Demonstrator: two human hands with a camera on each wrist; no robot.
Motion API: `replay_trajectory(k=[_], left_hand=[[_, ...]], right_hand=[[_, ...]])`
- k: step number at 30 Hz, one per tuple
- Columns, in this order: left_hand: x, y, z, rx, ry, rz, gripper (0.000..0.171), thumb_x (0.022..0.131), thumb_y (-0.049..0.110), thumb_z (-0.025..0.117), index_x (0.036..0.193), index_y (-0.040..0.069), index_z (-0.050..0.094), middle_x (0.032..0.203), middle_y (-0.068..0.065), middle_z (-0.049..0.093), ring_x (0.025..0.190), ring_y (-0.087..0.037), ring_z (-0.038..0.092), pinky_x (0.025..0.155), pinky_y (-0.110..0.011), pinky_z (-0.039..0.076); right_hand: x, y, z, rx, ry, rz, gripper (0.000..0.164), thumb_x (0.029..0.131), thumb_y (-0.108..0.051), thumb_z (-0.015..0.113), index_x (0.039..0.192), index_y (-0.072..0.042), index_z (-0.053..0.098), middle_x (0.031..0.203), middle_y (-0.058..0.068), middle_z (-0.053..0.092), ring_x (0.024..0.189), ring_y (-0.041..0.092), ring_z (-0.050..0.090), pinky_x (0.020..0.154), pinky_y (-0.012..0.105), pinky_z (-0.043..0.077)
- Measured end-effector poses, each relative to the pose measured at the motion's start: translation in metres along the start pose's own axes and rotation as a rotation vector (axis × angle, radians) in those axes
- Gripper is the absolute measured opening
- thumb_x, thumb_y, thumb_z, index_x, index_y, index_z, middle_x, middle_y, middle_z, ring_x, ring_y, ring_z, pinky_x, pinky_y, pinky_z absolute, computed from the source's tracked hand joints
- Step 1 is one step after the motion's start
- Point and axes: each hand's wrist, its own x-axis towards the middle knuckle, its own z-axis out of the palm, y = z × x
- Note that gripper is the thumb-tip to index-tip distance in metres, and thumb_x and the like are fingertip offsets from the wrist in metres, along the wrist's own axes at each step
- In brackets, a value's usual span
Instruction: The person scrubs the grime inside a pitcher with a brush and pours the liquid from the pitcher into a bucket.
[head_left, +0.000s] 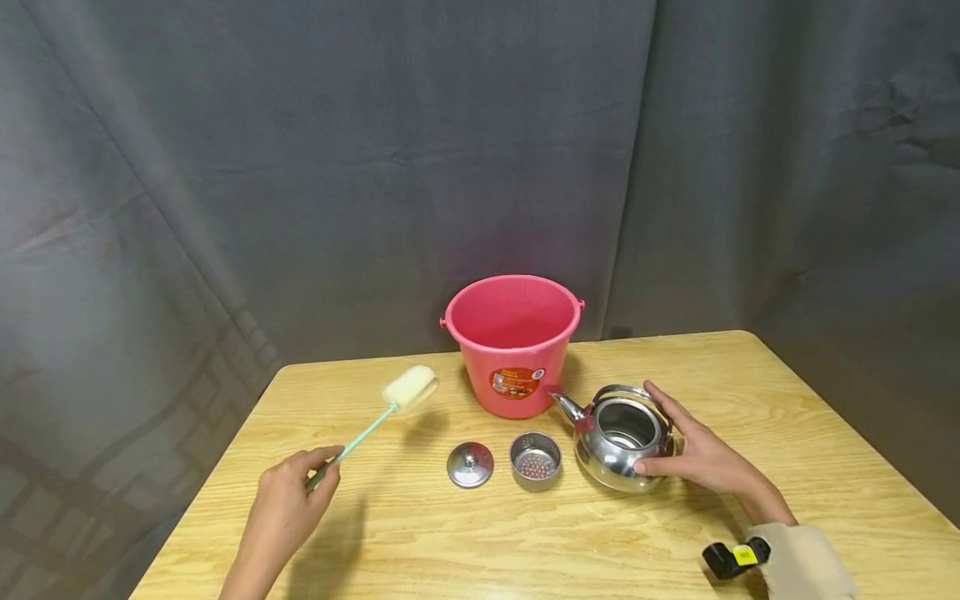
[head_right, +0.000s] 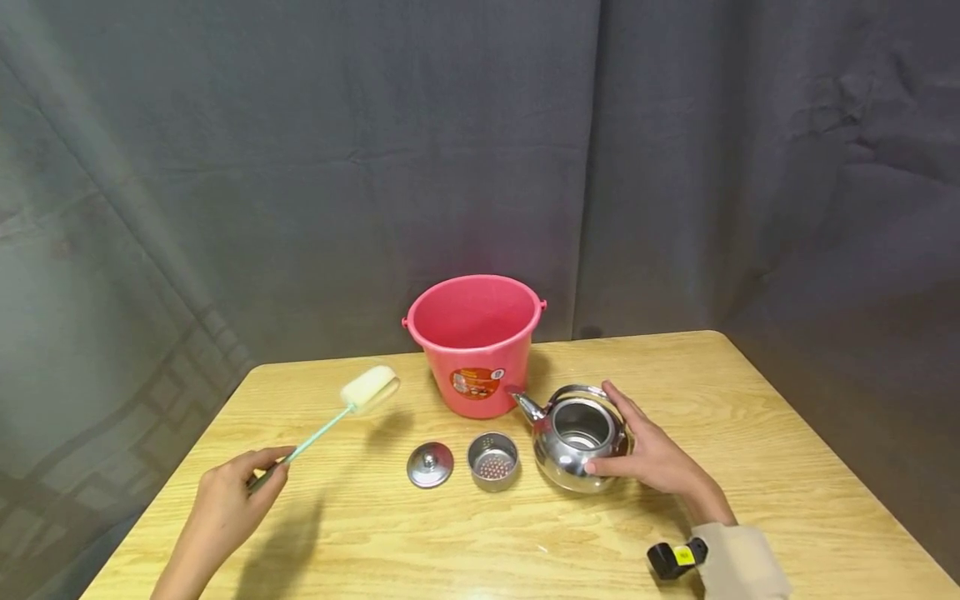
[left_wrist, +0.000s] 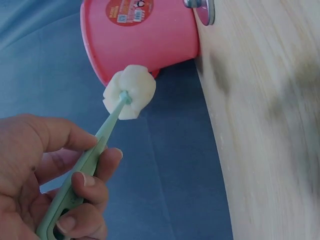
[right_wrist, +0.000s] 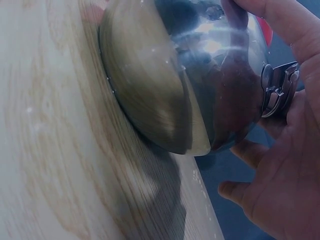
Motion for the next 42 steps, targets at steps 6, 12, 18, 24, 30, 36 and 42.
replay_trajectory(k=[6, 12, 18, 24, 30, 36, 42], left_hand=[[-0.006, 0.005, -0.005, -0.002, 0.01, 0.069, 0.017, 0.086, 0.0, 0.068, 0.102, 0.002, 0.074, 0.083, -0.004, 0.068, 0.059, -0.01, 0.052, 0.048, -0.024, 0.045], [-0.014, 0.009, -0.007, -0.008, 0.023, 0.094, 0.017, 0.084, 0.001, 0.071, 0.1, 0.004, 0.074, 0.081, -0.002, 0.068, 0.06, -0.007, 0.054, 0.049, -0.024, 0.047], [-0.021, 0.015, -0.005, -0.05, 0.042, 0.134, 0.02, 0.08, -0.003, 0.072, 0.098, 0.005, 0.075, 0.074, 0.009, 0.062, 0.049, 0.0, 0.037, 0.041, -0.02, 0.036], [-0.02, 0.025, -0.001, -0.085, 0.046, 0.217, 0.021, 0.08, -0.002, 0.074, 0.098, 0.008, 0.075, 0.071, 0.016, 0.056, 0.047, 0.002, 0.028, 0.038, -0.019, 0.031], [-0.016, 0.036, 0.002, -0.111, 0.023, 0.258, 0.023, 0.079, -0.002, 0.075, 0.098, 0.01, 0.075, 0.071, 0.019, 0.054, 0.048, 0.004, 0.029, 0.039, -0.018, 0.032], [-0.013, 0.045, 0.007, -0.143, 0.006, 0.28, 0.024, 0.078, -0.003, 0.075, 0.098, 0.011, 0.075, 0.072, 0.019, 0.055, 0.048, 0.004, 0.03, 0.038, -0.018, 0.033], [-0.01, 0.055, 0.015, -0.173, -0.038, 0.285, 0.026, 0.079, -0.001, 0.075, 0.1, 0.015, 0.076, 0.075, 0.019, 0.057, 0.049, 0.002, 0.031, 0.04, -0.02, 0.033]], right_hand=[[0.002, -0.003, -0.001, -0.017, 0.004, 0.003, 0.109, 0.075, -0.016, 0.083, 0.156, -0.026, 0.011, 0.158, 0.021, 0.01, 0.138, 0.053, 0.008, 0.095, 0.078, 0.013], [0.002, -0.007, 0.0, -0.023, 0.003, 0.024, 0.109, 0.074, -0.018, 0.084, 0.156, -0.027, 0.012, 0.158, 0.02, 0.011, 0.138, 0.053, 0.008, 0.094, 0.078, 0.013], [0.001, -0.008, 0.002, -0.027, 0.005, 0.024, 0.109, 0.074, -0.017, 0.084, 0.156, -0.026, 0.013, 0.157, 0.022, 0.013, 0.137, 0.053, 0.01, 0.095, 0.078, 0.014], [0.0, -0.01, 0.001, -0.043, 0.005, 0.031, 0.109, 0.074, -0.019, 0.084, 0.156, -0.026, 0.013, 0.157, 0.023, 0.014, 0.137, 0.054, 0.011, 0.095, 0.077, 0.015], [0.001, -0.011, 0.0, -0.068, 0.005, 0.019, 0.109, 0.073, -0.02, 0.085, 0.156, -0.024, 0.015, 0.155, 0.026, 0.017, 0.136, 0.054, 0.014, 0.094, 0.077, 0.018], [0.0, -0.008, -0.003, -0.129, 0.027, -0.016, 0.108, 0.071, -0.025, 0.087, 0.155, -0.019, 0.02, 0.153, 0.026, 0.021, 0.134, 0.054, 0.021, 0.094, 0.076, 0.022], [0.0, -0.003, -0.006, -0.17, 0.061, -0.049, 0.106, 0.069, -0.029, 0.088, 0.153, -0.017, 0.025, 0.15, 0.023, 0.028, 0.132, 0.051, 0.027, 0.094, 0.074, 0.025]])
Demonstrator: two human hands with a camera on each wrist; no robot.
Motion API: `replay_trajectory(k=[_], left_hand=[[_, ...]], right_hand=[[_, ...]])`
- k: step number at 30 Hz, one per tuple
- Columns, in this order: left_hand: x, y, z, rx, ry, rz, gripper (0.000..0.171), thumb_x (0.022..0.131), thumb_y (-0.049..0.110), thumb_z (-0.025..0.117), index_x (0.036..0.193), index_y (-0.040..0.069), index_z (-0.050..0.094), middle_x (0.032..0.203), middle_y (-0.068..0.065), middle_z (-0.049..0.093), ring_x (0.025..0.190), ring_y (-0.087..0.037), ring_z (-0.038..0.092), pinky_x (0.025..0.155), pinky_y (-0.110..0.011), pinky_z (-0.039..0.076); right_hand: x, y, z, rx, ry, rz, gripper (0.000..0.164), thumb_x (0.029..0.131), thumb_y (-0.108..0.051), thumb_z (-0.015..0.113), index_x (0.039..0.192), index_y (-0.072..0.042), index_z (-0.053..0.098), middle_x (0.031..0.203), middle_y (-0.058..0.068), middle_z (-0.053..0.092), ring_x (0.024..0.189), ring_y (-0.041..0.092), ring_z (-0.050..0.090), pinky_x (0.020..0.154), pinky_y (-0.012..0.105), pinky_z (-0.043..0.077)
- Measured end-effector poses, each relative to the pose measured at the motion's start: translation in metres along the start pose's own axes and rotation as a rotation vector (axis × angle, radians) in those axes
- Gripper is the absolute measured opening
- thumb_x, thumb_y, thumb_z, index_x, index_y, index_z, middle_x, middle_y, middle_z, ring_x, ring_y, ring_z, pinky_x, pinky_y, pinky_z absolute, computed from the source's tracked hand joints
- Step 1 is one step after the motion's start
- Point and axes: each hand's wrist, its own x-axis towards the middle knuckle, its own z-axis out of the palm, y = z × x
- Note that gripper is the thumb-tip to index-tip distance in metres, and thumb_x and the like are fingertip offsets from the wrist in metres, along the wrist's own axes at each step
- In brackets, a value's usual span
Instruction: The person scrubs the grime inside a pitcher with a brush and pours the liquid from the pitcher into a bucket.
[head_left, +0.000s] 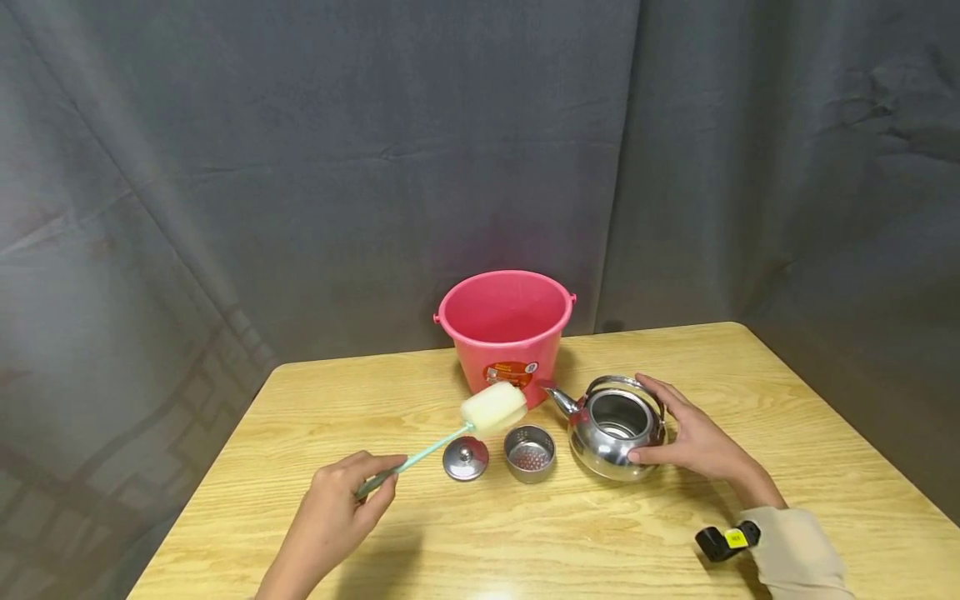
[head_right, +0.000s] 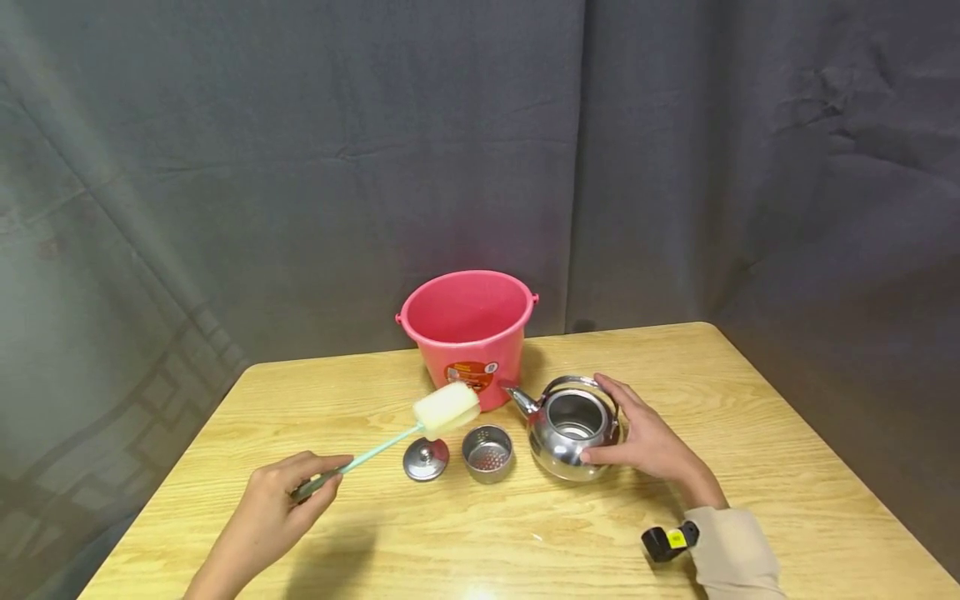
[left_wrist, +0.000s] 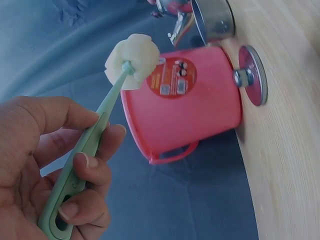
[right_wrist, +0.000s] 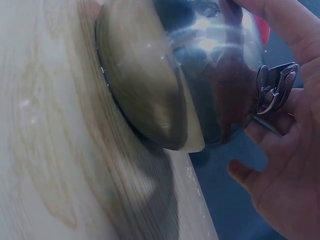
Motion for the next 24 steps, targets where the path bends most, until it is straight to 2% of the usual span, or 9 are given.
replay_trajectory(k=[9, 14, 17, 24], left_hand=[[0.016, 0.009, 0.018, -0.029, -0.033, 0.086, 0.024, 0.079, -0.001, 0.073, 0.098, 0.014, 0.076, 0.074, 0.016, 0.058, 0.052, 0.004, 0.027, 0.04, -0.018, 0.031], [0.025, 0.013, 0.026, -0.029, -0.054, 0.098, 0.022, 0.079, 0.0, 0.073, 0.097, 0.012, 0.076, 0.077, 0.012, 0.063, 0.054, 0.002, 0.032, 0.042, -0.019, 0.033], [0.03, 0.016, 0.028, -0.012, -0.071, 0.1, 0.02, 0.08, 0.003, 0.072, 0.098, 0.012, 0.076, 0.077, 0.01, 0.064, 0.054, 0.001, 0.034, 0.043, -0.02, 0.034], [0.043, 0.023, 0.032, -0.002, -0.095, 0.151, 0.018, 0.081, 0.004, 0.071, 0.097, 0.013, 0.077, 0.072, 0.013, 0.059, 0.052, 0.001, 0.029, 0.042, -0.019, 0.03]], right_hand=[[0.002, 0.001, 0.002, 0.042, 0.02, -0.036, 0.102, 0.069, -0.023, 0.089, 0.152, -0.018, 0.03, 0.15, 0.02, 0.03, 0.131, 0.049, 0.031, 0.097, 0.071, 0.027], [0.002, -0.002, 0.004, 0.055, 0.009, -0.045, 0.101, 0.07, -0.022, 0.088, 0.152, -0.018, 0.03, 0.15, 0.021, 0.03, 0.131, 0.051, 0.03, 0.096, 0.072, 0.027], [0.002, -0.004, 0.004, 0.053, 0.004, -0.044, 0.101, 0.07, -0.023, 0.088, 0.152, -0.018, 0.03, 0.15, 0.02, 0.03, 0.132, 0.05, 0.029, 0.096, 0.072, 0.027], [0.0, -0.006, 0.003, 0.041, -0.022, -0.034, 0.104, 0.069, -0.026, 0.089, 0.153, -0.019, 0.027, 0.151, 0.022, 0.028, 0.132, 0.053, 0.027, 0.094, 0.074, 0.026]])
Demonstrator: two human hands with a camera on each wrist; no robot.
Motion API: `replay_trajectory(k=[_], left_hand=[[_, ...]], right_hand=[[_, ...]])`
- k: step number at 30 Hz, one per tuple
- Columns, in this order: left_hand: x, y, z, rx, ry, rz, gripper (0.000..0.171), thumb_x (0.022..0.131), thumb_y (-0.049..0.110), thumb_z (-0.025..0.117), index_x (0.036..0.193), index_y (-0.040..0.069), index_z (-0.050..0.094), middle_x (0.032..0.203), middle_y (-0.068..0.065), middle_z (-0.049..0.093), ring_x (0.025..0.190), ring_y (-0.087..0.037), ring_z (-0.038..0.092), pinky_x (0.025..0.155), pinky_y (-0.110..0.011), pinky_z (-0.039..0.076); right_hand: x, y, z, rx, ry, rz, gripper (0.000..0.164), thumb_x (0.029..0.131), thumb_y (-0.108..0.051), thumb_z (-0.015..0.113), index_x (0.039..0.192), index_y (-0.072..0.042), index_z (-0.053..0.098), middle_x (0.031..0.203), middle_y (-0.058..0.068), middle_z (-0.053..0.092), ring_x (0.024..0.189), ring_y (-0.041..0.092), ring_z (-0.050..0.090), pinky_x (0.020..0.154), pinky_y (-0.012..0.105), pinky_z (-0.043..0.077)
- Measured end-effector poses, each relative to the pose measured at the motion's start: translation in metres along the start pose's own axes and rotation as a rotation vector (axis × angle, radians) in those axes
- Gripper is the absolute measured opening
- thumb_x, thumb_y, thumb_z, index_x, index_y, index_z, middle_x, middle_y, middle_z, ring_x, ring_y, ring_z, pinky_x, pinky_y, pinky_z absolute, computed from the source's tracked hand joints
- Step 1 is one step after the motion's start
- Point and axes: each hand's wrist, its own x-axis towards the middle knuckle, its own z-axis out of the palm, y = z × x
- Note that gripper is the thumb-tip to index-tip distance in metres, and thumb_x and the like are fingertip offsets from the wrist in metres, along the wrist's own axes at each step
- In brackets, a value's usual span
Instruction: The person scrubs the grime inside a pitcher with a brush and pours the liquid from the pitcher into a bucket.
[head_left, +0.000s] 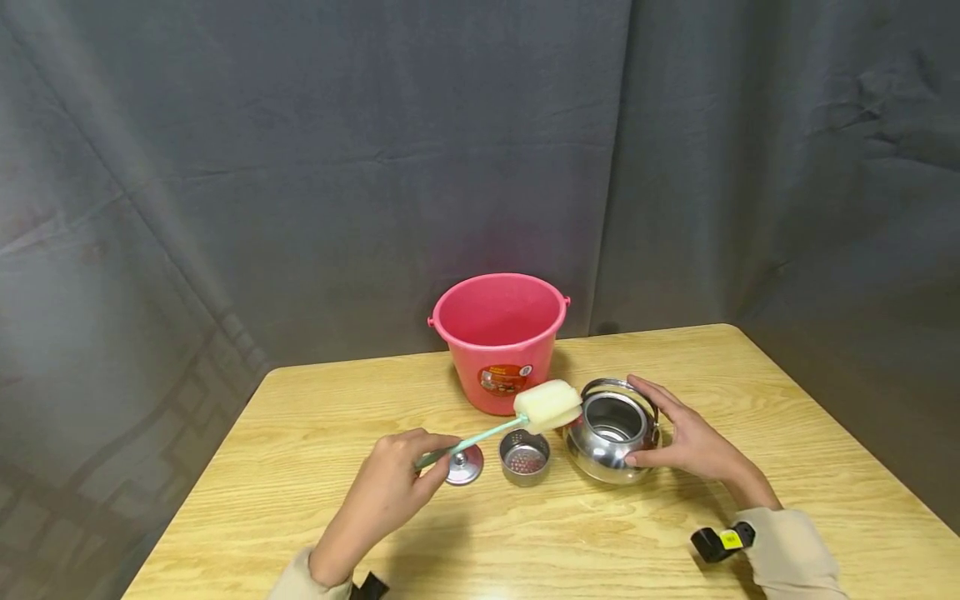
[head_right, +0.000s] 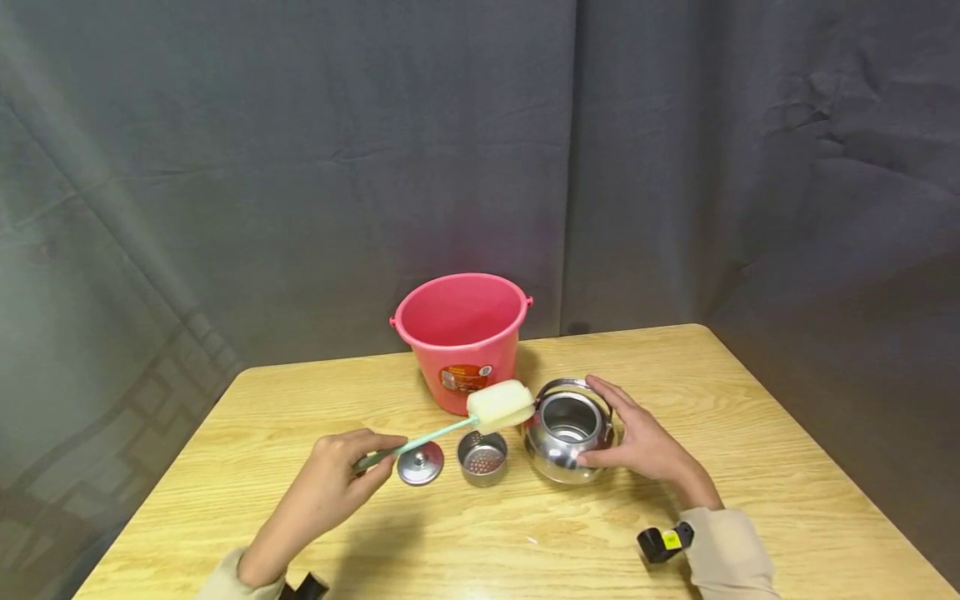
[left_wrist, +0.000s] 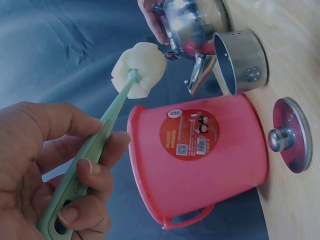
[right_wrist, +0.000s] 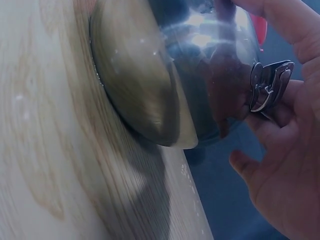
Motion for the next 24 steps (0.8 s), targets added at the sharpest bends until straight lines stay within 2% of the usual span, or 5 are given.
replay_trajectory(k=[4, 9, 14, 24], left_hand=[[0.007, 0.004, 0.001, 0.002, -0.012, 0.031, 0.015, 0.082, 0.005, 0.072, 0.095, 0.011, 0.077, 0.072, 0.011, 0.062, 0.053, 0.001, 0.032, 0.042, -0.019, 0.031], [0.017, 0.01, 0.001, 0.029, -0.031, 0.068, 0.013, 0.082, 0.008, 0.073, 0.095, 0.011, 0.076, 0.079, 0.006, 0.068, 0.057, -0.002, 0.043, 0.047, -0.02, 0.039], [0.028, 0.016, -0.001, 0.081, -0.056, 0.095, 0.013, 0.082, 0.01, 0.073, 0.094, 0.013, 0.076, 0.078, 0.008, 0.066, 0.064, -0.003, 0.054, 0.053, -0.023, 0.047], [0.044, 0.024, 0.005, 0.135, -0.095, 0.206, 0.015, 0.083, 0.008, 0.069, 0.094, 0.013, 0.076, 0.084, 0.005, 0.069, 0.07, -0.003, 0.062, 0.055, -0.02, 0.049]], right_hand=[[0.0, -0.001, -0.001, 0.007, -0.012, 0.004, 0.104, 0.07, -0.025, 0.088, 0.153, -0.02, 0.026, 0.153, 0.021, 0.026, 0.134, 0.052, 0.024, 0.094, 0.075, 0.025], [0.0, 0.0, -0.001, 0.0, -0.018, 0.001, 0.105, 0.07, -0.025, 0.088, 0.154, -0.02, 0.025, 0.153, 0.021, 0.025, 0.134, 0.052, 0.023, 0.093, 0.075, 0.025], [0.001, 0.001, 0.0, -0.006, -0.014, -0.013, 0.105, 0.07, -0.025, 0.088, 0.154, -0.018, 0.026, 0.153, 0.02, 0.025, 0.134, 0.051, 0.023, 0.095, 0.074, 0.023], [0.0, 0.0, 0.0, -0.026, -0.013, -0.024, 0.107, 0.069, -0.025, 0.088, 0.154, -0.015, 0.024, 0.154, 0.022, 0.022, 0.134, 0.052, 0.021, 0.095, 0.075, 0.022]])
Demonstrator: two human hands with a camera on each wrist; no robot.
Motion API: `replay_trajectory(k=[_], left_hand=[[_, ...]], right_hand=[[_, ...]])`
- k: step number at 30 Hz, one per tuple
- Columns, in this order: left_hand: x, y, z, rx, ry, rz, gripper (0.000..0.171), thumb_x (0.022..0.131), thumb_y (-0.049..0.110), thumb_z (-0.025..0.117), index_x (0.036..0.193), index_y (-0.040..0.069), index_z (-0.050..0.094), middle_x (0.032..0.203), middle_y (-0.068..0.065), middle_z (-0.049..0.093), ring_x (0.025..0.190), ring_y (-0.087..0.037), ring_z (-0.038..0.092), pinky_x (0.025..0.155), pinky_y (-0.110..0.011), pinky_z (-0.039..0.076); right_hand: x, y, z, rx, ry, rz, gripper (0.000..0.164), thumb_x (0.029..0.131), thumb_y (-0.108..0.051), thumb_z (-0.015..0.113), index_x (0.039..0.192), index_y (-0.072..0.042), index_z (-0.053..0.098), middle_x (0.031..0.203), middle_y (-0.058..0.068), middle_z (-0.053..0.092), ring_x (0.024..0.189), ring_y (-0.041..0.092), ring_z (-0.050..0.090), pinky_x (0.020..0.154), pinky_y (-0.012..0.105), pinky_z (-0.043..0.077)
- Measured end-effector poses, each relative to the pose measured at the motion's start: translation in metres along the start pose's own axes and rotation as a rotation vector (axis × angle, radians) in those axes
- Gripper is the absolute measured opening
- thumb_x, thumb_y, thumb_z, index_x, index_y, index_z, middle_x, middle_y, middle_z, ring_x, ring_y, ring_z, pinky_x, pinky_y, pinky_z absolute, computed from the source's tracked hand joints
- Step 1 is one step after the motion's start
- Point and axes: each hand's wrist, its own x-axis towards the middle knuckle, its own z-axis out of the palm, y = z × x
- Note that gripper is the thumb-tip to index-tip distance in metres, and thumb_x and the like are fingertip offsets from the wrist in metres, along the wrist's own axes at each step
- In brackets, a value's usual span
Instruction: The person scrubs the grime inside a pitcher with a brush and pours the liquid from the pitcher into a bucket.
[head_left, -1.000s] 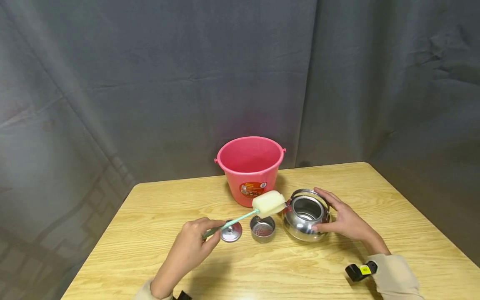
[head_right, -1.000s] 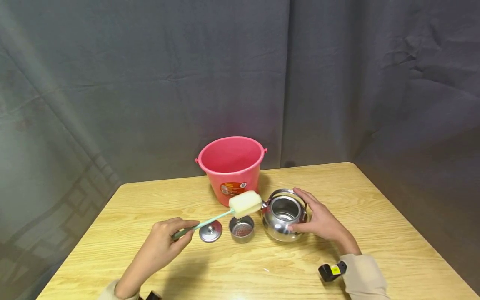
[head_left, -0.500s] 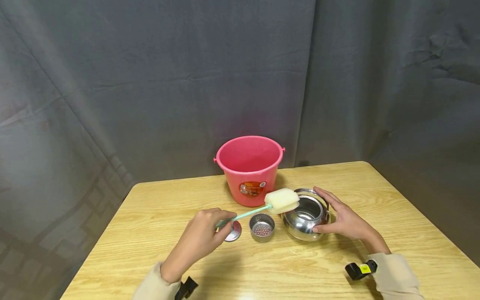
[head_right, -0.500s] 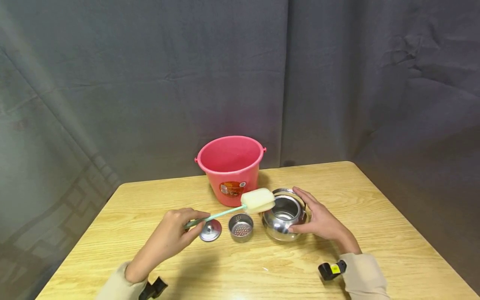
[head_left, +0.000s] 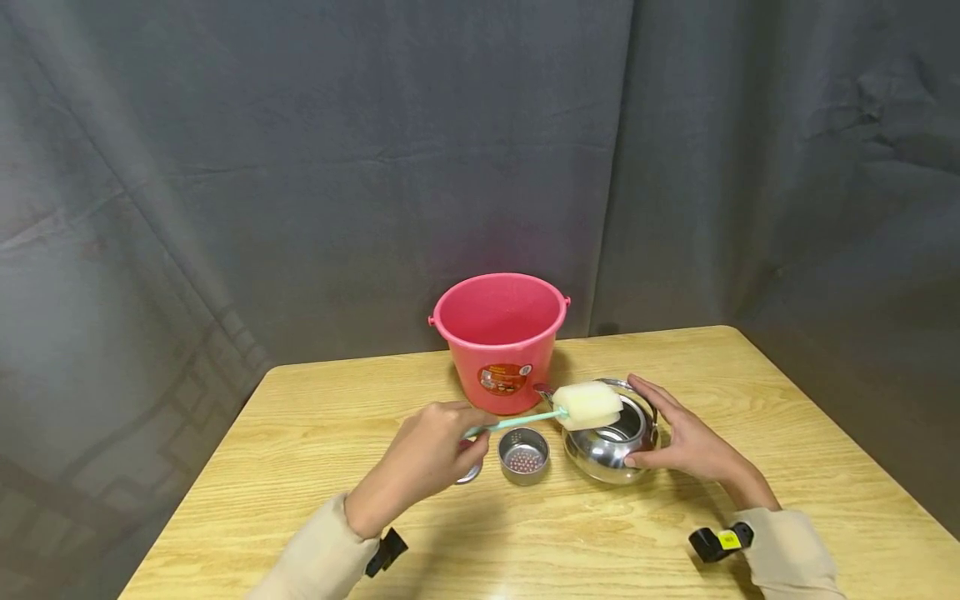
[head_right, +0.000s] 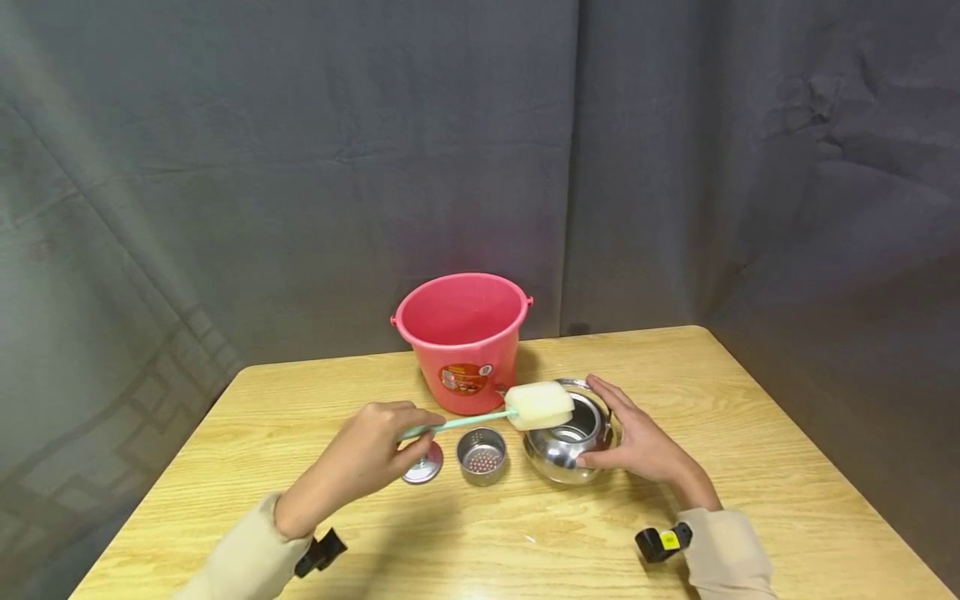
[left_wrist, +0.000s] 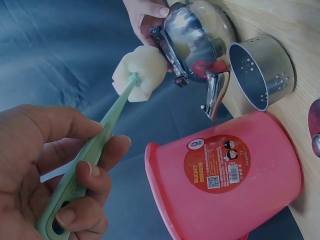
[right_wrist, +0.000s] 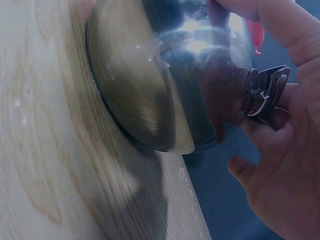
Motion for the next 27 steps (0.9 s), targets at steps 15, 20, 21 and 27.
replay_trajectory(k=[15, 20, 21, 27], left_hand=[[0.023, 0.012, -0.002, 0.136, -0.1, 0.054, 0.015, 0.082, 0.01, 0.071, 0.095, 0.017, 0.07, 0.085, 0.005, 0.062, 0.06, -0.013, 0.054, 0.042, -0.027, 0.043], [0.03, 0.016, -0.003, 0.165, -0.148, 0.047, 0.01, 0.081, 0.009, 0.07, 0.081, 0.018, 0.066, 0.072, 0.007, 0.056, 0.055, -0.011, 0.05, 0.04, -0.027, 0.04], [0.031, 0.017, -0.003, 0.166, -0.152, 0.05, 0.011, 0.081, 0.008, 0.069, 0.078, 0.018, 0.064, 0.069, 0.007, 0.054, 0.053, -0.011, 0.048, 0.039, -0.027, 0.04], [0.038, 0.021, -0.002, 0.209, -0.177, 0.067, 0.015, 0.082, 0.008, 0.066, 0.072, 0.018, 0.061, 0.061, 0.007, 0.048, 0.049, -0.01, 0.046, 0.038, -0.024, 0.037]], right_hand=[[0.0, -0.001, 0.0, 0.002, -0.008, 0.008, 0.108, 0.069, -0.023, 0.088, 0.154, -0.012, 0.022, 0.154, 0.024, 0.019, 0.135, 0.053, 0.018, 0.095, 0.075, 0.022], [0.0, 0.0, 0.0, 0.0, -0.012, 0.012, 0.108, 0.069, -0.023, 0.088, 0.154, -0.013, 0.023, 0.155, 0.023, 0.019, 0.135, 0.052, 0.019, 0.095, 0.075, 0.022], [0.0, 0.0, 0.0, -0.004, -0.013, 0.012, 0.108, 0.069, -0.024, 0.088, 0.154, -0.013, 0.023, 0.155, 0.023, 0.019, 0.135, 0.052, 0.019, 0.095, 0.075, 0.023], [-0.001, -0.001, 0.0, -0.014, -0.011, 0.009, 0.107, 0.069, -0.026, 0.088, 0.154, -0.013, 0.024, 0.155, 0.022, 0.02, 0.135, 0.051, 0.019, 0.094, 0.075, 0.022]])
